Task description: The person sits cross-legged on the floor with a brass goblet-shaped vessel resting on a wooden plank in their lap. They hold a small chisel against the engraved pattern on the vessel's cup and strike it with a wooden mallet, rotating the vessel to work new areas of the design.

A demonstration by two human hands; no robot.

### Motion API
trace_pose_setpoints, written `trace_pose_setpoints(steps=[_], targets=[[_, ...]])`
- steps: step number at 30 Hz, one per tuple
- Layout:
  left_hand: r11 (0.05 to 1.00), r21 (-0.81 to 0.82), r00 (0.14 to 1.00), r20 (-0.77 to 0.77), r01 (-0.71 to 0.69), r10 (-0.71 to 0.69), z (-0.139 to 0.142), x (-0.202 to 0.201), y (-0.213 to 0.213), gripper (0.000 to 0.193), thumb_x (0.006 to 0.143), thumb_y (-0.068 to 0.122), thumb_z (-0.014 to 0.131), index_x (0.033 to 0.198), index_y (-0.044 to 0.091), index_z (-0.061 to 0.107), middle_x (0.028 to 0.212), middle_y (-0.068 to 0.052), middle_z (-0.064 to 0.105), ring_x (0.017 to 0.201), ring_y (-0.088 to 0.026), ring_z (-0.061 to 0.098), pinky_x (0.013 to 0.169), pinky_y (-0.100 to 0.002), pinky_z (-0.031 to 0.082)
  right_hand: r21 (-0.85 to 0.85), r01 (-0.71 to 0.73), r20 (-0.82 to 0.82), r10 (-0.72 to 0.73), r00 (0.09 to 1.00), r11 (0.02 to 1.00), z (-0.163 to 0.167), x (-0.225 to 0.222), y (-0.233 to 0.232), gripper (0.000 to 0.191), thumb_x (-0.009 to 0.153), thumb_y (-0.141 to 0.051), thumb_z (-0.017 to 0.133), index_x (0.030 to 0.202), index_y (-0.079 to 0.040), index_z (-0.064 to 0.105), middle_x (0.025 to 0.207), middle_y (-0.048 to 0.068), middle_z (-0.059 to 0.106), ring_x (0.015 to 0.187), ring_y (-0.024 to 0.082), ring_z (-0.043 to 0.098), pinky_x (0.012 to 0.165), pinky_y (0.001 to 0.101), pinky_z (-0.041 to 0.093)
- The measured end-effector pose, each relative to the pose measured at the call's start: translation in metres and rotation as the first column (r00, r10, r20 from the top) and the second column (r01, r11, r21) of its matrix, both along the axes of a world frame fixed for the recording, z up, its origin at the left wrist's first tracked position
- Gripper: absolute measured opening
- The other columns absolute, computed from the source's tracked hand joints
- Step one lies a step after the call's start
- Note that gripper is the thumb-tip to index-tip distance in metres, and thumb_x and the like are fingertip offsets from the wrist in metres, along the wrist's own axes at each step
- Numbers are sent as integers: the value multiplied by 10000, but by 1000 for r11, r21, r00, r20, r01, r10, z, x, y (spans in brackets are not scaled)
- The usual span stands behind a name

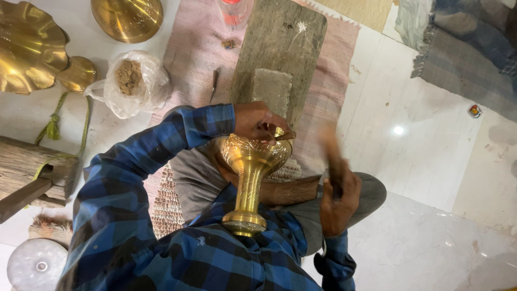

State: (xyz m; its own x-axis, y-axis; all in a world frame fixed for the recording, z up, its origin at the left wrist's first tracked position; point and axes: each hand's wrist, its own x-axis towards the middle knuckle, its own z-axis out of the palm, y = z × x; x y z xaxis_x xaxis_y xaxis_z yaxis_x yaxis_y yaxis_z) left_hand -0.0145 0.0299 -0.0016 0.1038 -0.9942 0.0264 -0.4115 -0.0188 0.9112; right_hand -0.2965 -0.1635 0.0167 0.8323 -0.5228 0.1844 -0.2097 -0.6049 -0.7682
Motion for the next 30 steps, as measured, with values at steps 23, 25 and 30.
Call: trace_pose_setpoints(steps=[23, 25, 30], targets=[[997, 41, 998, 17, 64, -65, -9, 11, -22, 498, 905, 244, 776, 1374, 144, 640, 877, -75, 794, 756, -169, 756, 707, -331, 599, -88, -121, -240, 97, 966, 989, -23, -10, 23, 693, 878, 0, 639, 1534, -185, 513, 1222, 193, 589, 1121, 353, 621, 978, 442, 522], [990, 87, 992, 46, 112, -116, -10, 13, -25, 492, 920, 242, 752, 1391, 174, 629, 869, -60, 797, 722, -165, 752, 669, -339, 574, -54, -85, -234, 70, 970, 995, -22, -11, 20, 682, 877, -7, 637, 1527, -178, 517, 1210, 184, 596, 1107, 343, 625, 965, 438, 525], [989, 70, 991, 34, 130, -133, -11, 18, -30, 486, 932, 225, 741, 1399, 175, 616, 888, -48, 799, 741, -146, 754, 692, -315, 590, -226, -137, -334, 55, 941, 965, -14, -10, 3, 693, 834, 23, 637, 1495, -176, 578, 1167, 169, 627, 1066, 331, 631, 954, 434, 517]])
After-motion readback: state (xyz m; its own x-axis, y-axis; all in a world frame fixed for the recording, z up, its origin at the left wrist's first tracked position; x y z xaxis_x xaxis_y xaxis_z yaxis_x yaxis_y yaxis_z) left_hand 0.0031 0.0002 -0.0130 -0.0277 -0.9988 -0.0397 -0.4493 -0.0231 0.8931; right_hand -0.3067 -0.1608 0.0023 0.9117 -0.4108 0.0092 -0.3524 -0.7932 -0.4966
